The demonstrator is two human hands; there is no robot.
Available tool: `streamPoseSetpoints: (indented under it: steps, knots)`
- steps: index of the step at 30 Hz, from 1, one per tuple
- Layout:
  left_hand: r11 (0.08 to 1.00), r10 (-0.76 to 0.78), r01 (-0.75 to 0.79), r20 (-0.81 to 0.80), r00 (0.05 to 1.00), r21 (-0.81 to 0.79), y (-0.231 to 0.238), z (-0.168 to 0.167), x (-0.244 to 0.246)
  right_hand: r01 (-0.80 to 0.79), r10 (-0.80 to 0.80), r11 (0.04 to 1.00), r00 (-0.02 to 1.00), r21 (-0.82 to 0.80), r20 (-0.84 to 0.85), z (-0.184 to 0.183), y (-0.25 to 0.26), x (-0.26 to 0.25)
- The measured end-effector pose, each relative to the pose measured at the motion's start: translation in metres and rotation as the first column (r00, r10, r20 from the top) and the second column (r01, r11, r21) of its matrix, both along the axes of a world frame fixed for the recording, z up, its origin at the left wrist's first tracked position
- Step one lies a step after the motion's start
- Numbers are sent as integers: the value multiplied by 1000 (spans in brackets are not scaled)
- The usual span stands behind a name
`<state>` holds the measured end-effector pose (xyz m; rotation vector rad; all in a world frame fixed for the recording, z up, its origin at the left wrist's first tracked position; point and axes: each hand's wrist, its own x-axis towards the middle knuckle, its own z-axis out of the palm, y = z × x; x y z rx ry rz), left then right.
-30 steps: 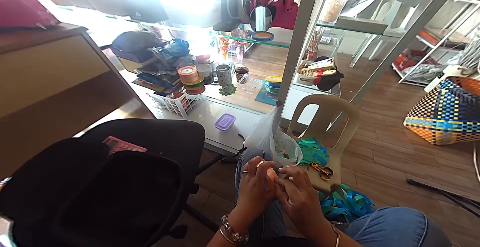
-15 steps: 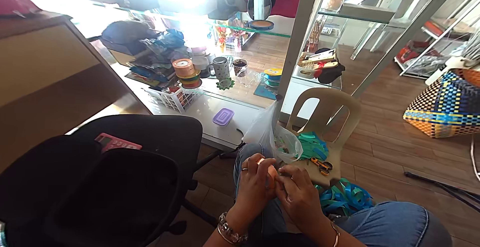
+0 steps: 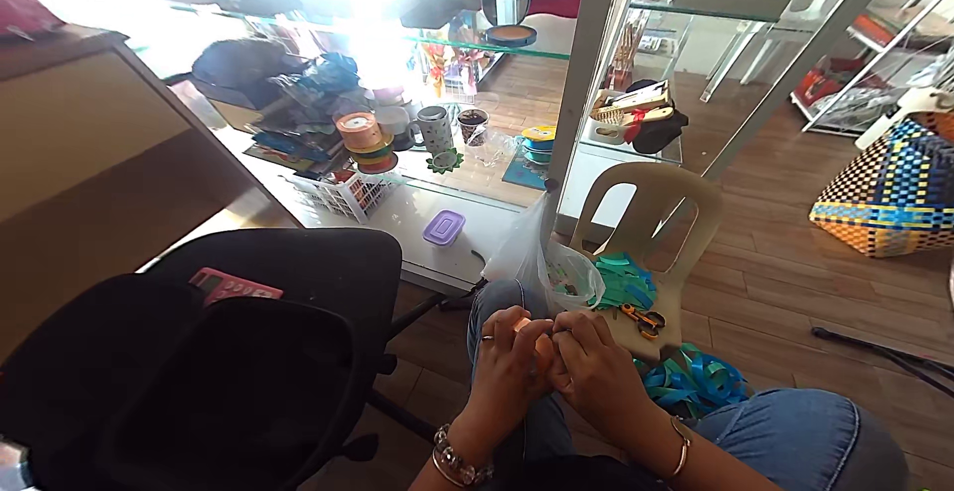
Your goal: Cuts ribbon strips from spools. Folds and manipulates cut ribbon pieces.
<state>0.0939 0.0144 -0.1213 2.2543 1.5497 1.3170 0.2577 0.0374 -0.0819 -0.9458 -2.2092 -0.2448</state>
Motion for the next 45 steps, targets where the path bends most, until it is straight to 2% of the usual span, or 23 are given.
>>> streamPoseSetpoints:
  steps: [7, 14, 20, 24, 30, 33, 35, 39, 42, 45]
  knots:
    - [998, 3, 2, -79, 997, 60, 1, -3, 2, 7, -8, 1000, 998, 25, 64, 12, 10, 13]
    - [991, -27, 39, -88, 996, 128, -1, -10, 2, 5, -10, 998, 998, 68, 65, 31, 25, 26]
    - [992, -6, 15, -73, 997, 129, -1, -13, 2, -7, 3, 999, 997, 49, 75, 34, 22, 27]
    - [991, -6, 16, -75, 997, 133, -1, -12, 1, -18, 19, 999, 1000, -41, 15, 33, 16, 29]
    - [990, -19, 27, -64, 998, 137, -1, -11, 1, -97, 48, 956, 983, -276, -180, 23, -4, 47]
    - [989, -21, 30, -68, 997, 142, 0, -12, 2, -144, 60, 935, 964, -323, -258, 16, -13, 49]
    - [989, -22, 31, -64, 998, 145, 0, -12, 3, -143, 55, 940, 960, -309, -275, 11, -17, 44]
    - [985, -20, 32, -68, 997, 168, 0, -13, 3, -81, 48, 983, 980, -164, -193, 3, -7, 34]
    - [984, -25, 38, -74, 997, 175, 0, -14, 1, -104, 83, 989, 979, -109, -186, 0, 3, 33]
    - [981, -29, 46, -92, 995, 189, 0, -15, 0, -126, 86, 980, 967, -157, -239, 0, 4, 34]
